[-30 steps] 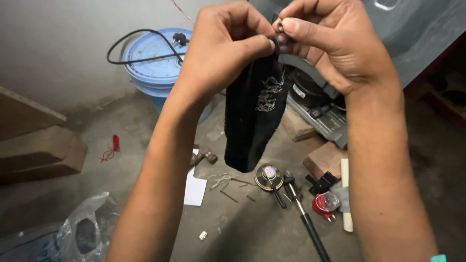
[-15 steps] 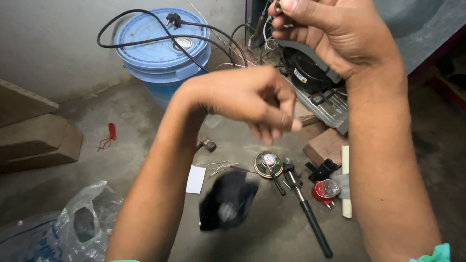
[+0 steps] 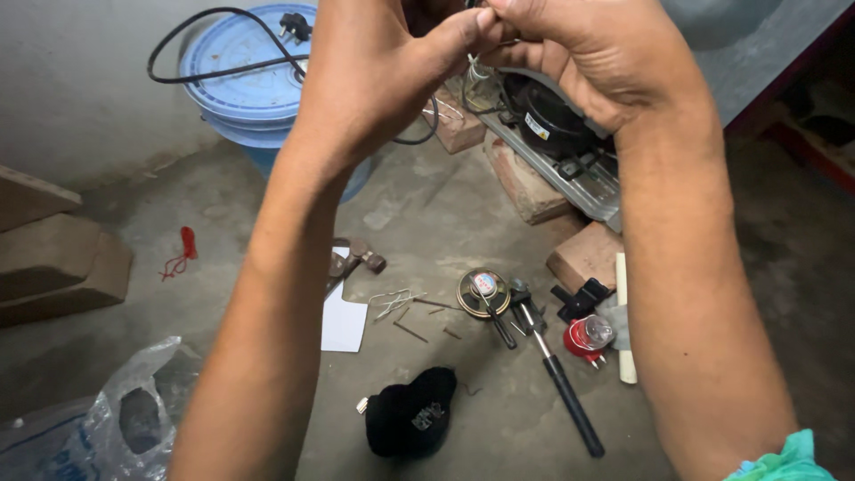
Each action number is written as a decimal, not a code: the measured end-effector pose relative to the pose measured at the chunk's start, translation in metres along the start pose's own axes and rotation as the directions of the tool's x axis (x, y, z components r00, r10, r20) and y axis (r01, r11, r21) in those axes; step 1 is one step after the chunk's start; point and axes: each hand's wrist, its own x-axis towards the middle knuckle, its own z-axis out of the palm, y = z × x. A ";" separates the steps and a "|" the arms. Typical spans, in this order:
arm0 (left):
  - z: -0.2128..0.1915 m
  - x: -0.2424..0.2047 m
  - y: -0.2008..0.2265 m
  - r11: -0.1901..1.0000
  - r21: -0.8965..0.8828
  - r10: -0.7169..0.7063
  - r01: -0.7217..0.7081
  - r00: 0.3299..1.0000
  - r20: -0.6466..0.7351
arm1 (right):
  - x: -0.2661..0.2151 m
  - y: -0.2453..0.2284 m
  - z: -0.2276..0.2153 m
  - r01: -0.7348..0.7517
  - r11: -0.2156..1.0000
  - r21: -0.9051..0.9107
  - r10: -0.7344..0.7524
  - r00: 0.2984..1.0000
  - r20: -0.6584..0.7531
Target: The person removes a circular metal component from the back of an appliance, uses a screwdriver to adjust it, and then handles small metal parts and a black cloth. The person then picks up a white cylindrical object and examines it.
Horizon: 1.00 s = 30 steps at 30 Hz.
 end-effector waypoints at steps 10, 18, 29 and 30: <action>0.004 0.005 0.006 0.970 0.165 -0.186 0.176 0.982 0.045 | -0.003 0.012 -0.016 -0.017 0.999 -0.042 0.019 0.998 0.067; 0.006 -0.010 -0.012 0.992 0.049 -0.122 0.115 0.980 0.155 | -0.029 0.124 -0.058 -0.476 0.818 -0.322 0.435 0.879 -0.194; 0.026 -0.014 -0.027 0.998 0.058 -0.001 -0.008 0.988 0.154 | -0.207 0.384 -0.136 -0.536 0.232 -0.812 0.706 0.667 -0.239; 0.026 -0.014 -0.028 0.998 0.062 -0.015 0.006 0.988 0.156 | -0.223 0.384 -0.123 -0.530 0.118 -0.840 0.701 0.643 -0.308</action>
